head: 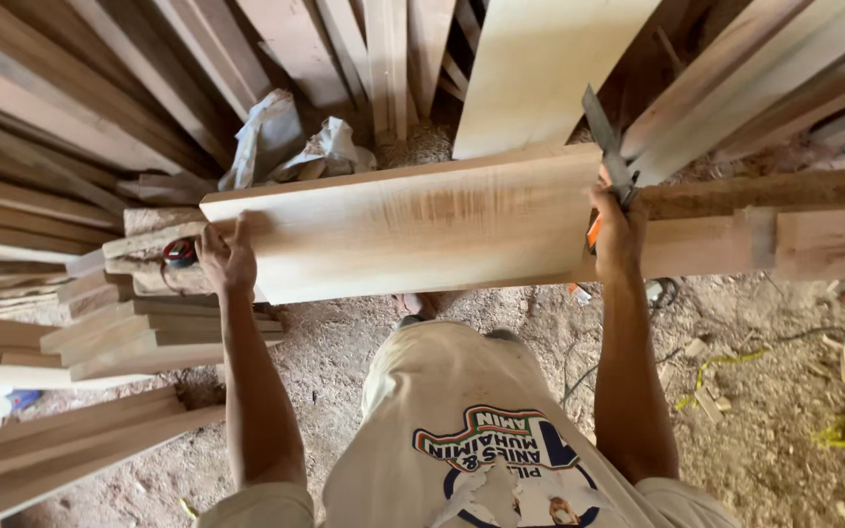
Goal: The person uses a try square and pencil to mark lines on several wooden planks. They measure and draw straight lines on the wood pieces, then move them to a stack.
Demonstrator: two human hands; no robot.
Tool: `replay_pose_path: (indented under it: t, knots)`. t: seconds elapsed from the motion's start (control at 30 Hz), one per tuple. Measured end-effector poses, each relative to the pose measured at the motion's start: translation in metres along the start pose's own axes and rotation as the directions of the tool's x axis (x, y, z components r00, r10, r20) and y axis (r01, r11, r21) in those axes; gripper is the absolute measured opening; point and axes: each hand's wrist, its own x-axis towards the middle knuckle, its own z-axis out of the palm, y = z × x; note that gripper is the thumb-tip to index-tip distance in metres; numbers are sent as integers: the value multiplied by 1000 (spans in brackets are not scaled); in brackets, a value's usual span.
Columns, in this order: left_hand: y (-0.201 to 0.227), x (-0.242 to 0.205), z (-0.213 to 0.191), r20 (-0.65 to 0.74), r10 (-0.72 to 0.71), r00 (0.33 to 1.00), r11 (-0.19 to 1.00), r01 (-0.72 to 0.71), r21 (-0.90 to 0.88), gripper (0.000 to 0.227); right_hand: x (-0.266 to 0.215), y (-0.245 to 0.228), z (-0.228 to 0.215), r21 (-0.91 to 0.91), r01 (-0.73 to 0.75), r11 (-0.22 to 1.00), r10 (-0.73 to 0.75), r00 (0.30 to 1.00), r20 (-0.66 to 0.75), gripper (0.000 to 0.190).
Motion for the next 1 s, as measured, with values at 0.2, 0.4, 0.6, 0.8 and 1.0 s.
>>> replay_pose_path:
  t: [0.2,0.4,0.6,0.8,1.0]
  knots:
    - [-3,-22,75,-2,191,982,914,-177,364,71,7,69,42,-260,-234,937,216,972,-97,36]
    - [-14,-91,125,-42,370,928,840,-314,442,89,-12,85,75,-788,403,466,-427,882,198,38]
    - [-33,-88,136,-155,88,984,932,-26,362,90,7,79,56,-940,317,125,-507,835,214,48]
    - [-63,-74,151,-218,120,968,942,-42,332,95,67,68,13,-952,236,196,-515,851,105,46]
    - [-73,-65,153,-232,45,972,972,11,235,95,71,71,3,-802,-5,597,-172,976,-135,26]
